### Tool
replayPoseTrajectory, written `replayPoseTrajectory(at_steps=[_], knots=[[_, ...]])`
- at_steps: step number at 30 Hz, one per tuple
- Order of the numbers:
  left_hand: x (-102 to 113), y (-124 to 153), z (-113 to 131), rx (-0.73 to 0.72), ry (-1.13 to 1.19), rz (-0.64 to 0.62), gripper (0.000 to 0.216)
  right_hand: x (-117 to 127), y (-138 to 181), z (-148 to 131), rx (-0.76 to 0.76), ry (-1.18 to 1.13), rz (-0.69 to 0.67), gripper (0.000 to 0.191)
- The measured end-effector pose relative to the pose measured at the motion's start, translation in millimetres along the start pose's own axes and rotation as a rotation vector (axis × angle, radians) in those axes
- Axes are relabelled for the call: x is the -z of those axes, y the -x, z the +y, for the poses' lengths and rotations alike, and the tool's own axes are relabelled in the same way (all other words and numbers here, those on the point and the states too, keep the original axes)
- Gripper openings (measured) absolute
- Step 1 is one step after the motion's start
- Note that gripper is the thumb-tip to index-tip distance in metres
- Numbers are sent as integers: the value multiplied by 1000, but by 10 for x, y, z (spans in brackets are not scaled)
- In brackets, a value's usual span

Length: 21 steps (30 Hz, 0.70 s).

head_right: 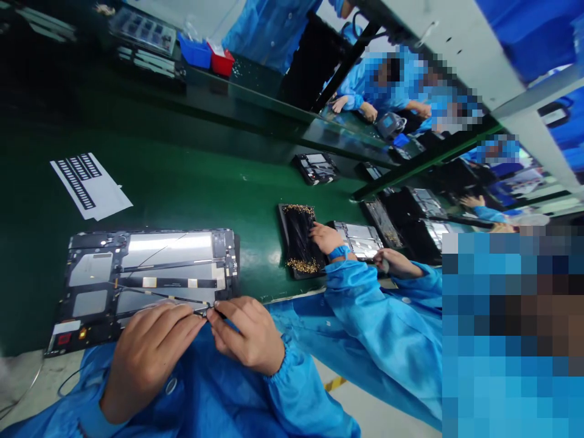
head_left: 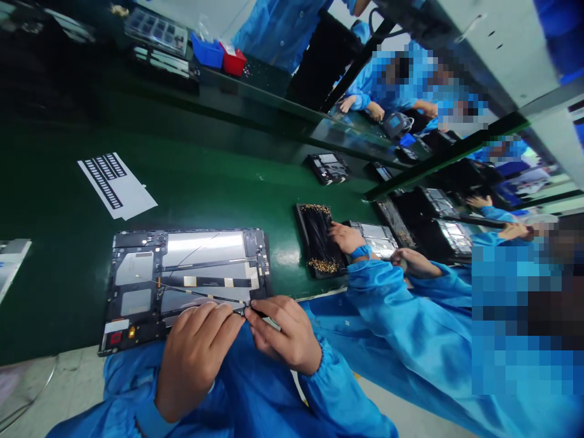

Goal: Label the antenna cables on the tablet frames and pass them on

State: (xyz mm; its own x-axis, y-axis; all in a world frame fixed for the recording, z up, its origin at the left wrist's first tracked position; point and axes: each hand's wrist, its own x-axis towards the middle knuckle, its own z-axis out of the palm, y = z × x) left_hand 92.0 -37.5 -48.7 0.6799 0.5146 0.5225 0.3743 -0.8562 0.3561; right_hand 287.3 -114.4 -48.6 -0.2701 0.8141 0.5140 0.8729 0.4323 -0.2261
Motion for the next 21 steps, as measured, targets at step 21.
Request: replayPoseTrajectory(at_steps=[21], knots=[[798,-419,-1178,566,114,-136,65,52,-296,894,-422,-229,-67,86]])
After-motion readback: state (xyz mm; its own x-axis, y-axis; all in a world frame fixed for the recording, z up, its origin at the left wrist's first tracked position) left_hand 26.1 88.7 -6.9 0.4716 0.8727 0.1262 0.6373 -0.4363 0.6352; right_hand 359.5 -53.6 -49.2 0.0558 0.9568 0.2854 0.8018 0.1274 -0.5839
